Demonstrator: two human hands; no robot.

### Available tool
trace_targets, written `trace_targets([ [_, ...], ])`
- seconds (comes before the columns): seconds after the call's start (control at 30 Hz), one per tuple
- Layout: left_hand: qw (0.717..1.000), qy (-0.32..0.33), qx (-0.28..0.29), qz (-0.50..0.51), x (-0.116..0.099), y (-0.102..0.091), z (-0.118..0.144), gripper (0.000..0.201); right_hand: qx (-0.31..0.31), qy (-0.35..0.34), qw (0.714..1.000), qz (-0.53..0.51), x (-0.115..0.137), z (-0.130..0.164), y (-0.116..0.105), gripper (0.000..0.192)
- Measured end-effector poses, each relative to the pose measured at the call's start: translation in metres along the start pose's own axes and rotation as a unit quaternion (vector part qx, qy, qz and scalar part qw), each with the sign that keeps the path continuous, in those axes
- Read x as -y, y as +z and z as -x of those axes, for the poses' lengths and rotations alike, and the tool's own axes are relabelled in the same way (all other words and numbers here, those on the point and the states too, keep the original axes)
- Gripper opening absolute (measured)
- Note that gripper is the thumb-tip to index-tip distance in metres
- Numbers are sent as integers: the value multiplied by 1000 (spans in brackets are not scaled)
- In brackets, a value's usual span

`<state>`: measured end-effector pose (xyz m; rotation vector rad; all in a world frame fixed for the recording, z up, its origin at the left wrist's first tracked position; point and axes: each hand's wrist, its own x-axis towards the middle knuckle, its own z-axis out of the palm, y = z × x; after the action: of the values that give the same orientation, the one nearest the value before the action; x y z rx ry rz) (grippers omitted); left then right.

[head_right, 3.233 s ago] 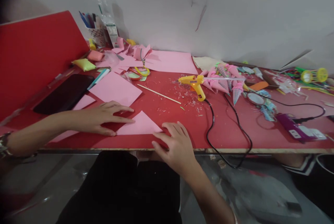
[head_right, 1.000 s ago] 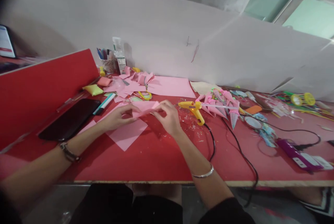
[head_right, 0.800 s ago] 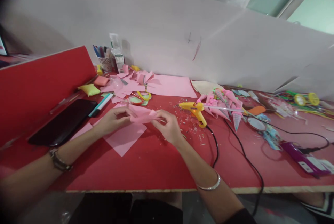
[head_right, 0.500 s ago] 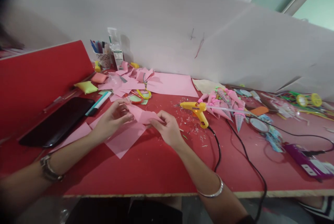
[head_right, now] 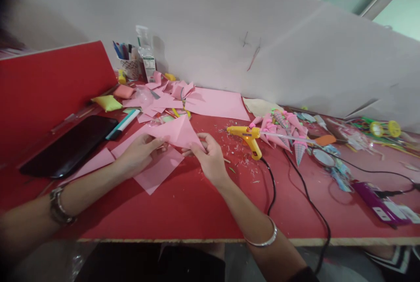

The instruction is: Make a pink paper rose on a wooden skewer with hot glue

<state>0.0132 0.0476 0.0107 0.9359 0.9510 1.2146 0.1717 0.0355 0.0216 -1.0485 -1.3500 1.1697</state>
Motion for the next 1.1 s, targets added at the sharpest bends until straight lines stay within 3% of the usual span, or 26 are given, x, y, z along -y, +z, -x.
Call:
trace_targets([
  [0.17, 988, 10, 19, -155, -6, 3, 6, 22, 28, 12, 1000, 7, 0, 2, 0, 18],
  [0.33, 975, 8, -37, -218, -10, 6, 10, 33, 17, 8, 997, -70, -6, 1, 1, 21],
  [0.47, 969, 57, -80, -227, -9, 5, 11, 32, 33, 8, 994, -106, -8, 2, 6, 22],
  [0.57, 963, 75, -52, -253, -8, 5, 12, 27, 47, 13, 997, -52, -7, 3, 10, 16],
  [0.8, 961, 85, -13, -263, -7, 9, 15, 18, 0, 4, 1000, 0, -3, 5, 11, 14],
  [1.1, 954, 97, 47, -279, -6, 6, 11, 14, 29, -4, 1000, 10, -5, 4, 9, 11],
])
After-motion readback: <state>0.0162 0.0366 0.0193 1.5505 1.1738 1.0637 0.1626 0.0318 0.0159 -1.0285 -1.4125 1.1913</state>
